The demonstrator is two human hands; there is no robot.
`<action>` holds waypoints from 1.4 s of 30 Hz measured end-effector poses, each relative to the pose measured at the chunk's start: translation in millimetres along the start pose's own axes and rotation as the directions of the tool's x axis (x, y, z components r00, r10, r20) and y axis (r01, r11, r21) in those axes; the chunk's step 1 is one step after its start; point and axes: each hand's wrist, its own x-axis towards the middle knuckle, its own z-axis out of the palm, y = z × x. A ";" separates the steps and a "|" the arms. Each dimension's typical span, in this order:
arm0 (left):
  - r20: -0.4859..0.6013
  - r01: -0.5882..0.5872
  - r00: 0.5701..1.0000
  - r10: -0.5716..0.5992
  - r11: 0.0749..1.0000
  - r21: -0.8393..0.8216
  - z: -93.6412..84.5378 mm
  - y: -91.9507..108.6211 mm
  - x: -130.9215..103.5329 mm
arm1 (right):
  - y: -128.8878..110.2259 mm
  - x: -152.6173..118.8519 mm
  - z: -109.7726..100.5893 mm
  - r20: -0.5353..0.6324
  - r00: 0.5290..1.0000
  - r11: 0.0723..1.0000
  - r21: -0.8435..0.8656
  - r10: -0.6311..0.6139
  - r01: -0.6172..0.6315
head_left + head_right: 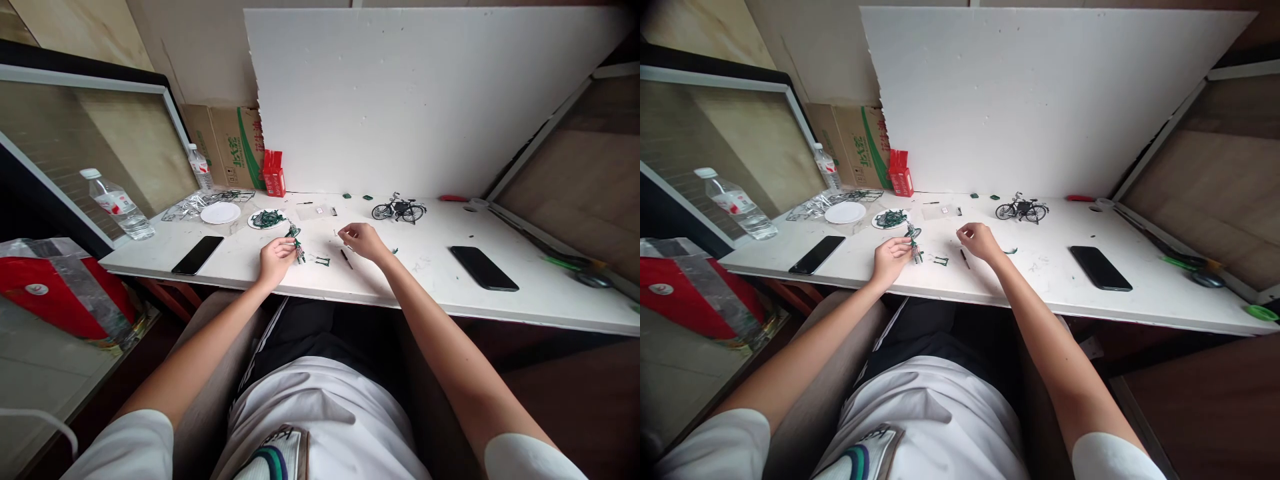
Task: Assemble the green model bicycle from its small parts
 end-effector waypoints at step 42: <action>0.081 0.086 0.993 -0.081 0.994 -0.067 -0.5 7.2 -1.7 | 43.2 5.6 -68.1 0.050 0.988 0.896 -0.431 0.144 -0.109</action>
